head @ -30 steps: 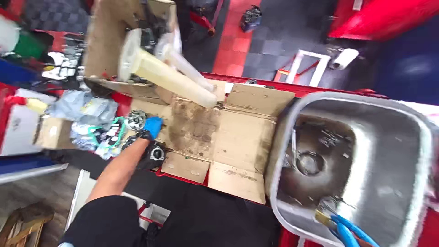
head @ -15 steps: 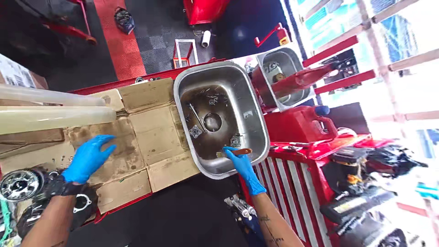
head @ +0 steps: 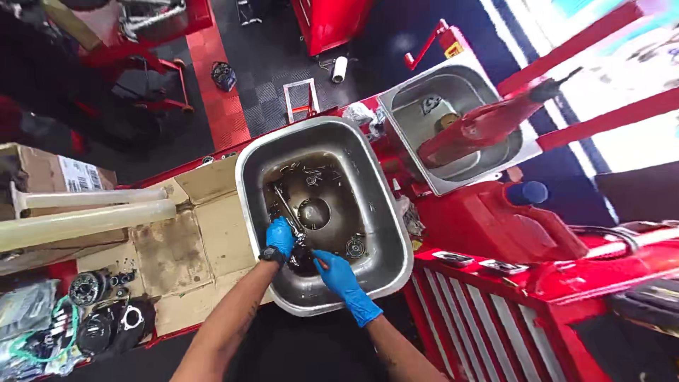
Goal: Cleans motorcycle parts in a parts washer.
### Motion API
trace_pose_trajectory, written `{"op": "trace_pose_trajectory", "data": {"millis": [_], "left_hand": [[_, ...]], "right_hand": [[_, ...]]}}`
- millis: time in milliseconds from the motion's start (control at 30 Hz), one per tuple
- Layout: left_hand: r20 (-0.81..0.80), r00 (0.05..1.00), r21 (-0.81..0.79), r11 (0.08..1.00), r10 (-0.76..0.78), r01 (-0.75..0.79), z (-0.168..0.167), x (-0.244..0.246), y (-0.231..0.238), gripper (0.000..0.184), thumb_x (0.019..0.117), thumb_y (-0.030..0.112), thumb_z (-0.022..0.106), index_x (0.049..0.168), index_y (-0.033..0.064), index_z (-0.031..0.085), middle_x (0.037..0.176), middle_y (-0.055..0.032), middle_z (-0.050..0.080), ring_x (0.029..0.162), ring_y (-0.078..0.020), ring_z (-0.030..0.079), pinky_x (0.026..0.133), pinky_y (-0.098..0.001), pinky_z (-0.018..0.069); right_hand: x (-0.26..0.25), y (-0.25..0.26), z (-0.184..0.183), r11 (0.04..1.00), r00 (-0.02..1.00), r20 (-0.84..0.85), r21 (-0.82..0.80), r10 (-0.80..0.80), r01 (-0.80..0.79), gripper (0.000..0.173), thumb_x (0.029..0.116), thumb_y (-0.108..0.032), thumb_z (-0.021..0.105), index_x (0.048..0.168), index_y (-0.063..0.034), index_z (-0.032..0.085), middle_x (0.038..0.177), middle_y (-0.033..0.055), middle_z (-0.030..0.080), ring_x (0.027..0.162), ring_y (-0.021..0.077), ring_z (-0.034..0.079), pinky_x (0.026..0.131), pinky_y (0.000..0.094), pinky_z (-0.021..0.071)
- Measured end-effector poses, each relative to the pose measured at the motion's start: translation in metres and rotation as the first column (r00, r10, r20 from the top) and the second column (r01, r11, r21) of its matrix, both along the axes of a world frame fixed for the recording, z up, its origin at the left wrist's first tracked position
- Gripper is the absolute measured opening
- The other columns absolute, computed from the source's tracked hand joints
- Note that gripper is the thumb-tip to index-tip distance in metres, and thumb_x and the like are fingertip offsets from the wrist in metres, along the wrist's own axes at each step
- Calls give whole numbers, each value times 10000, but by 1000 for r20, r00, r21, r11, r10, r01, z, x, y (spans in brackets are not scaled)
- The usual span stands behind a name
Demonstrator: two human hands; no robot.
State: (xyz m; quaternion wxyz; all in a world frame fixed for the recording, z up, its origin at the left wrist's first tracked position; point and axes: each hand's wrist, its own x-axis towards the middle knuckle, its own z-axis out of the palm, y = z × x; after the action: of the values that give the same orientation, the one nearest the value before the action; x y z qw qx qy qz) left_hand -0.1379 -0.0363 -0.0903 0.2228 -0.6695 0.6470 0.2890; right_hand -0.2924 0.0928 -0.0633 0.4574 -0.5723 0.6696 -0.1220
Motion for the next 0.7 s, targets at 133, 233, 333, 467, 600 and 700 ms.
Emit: {"op": "trace_pose_trajectory", "data": {"millis": [133,233,333,467,600,700], "left_hand": [[74,996,-89,995,41,-35,-21,-7,5,709,876,284,755,1431,-63,484,1395,-287,557,1281,-437,569,1052,-582,479],[28,999,-76,996,38,-36,-15,-3,3,774,852,309,785,1464,-43,467,1430,-271,539,1300,-408,566,1084,-555,470],[-54,998,-108,994,9,-15,6,-1,9,776,822,348,810,1468,44,507,1470,-231,512,1258,-366,604,1053,-513,512],[-333,937,-147,975,109,-165,26,8,23,733,833,362,799,1449,59,541,1417,-166,586,1230,-277,628,1060,-459,506],[-695,235,495,690,679,-529,20,14,34,398,1083,198,482,1426,-2,514,1249,-157,680,1036,-221,703,886,-378,591],[-556,-124,765,448,822,-463,10,15,43,442,1130,245,283,1453,26,491,1304,-173,653,1072,-277,696,907,-413,587]], "right_hand": [[-18,0,-2,1000,998,49,0,27,-27,335,1031,-198,544,1303,-86,704,1302,111,705,1213,265,671,1065,478,508],[-31,-8,-1,998,995,79,7,61,-62,342,1037,-204,526,1314,-100,697,1306,105,702,1210,264,670,1058,482,507],[-48,-17,-1,999,995,93,19,37,-39,340,1037,-204,527,1313,-101,698,1297,111,705,1200,265,674,1052,486,510],[-58,-31,-3,996,993,84,30,80,-83,344,1038,-207,529,1324,-103,690,1300,115,701,1204,282,669,1053,498,505],[-56,-36,-10,992,990,74,-56,117,-113,300,1019,-187,551,1239,-87,729,1207,123,734,1127,289,699,991,509,535],[-55,-39,-10,985,986,52,-78,160,-156,297,1003,-162,560,1229,-70,729,1208,136,732,1121,308,702,974,520,542]]}}
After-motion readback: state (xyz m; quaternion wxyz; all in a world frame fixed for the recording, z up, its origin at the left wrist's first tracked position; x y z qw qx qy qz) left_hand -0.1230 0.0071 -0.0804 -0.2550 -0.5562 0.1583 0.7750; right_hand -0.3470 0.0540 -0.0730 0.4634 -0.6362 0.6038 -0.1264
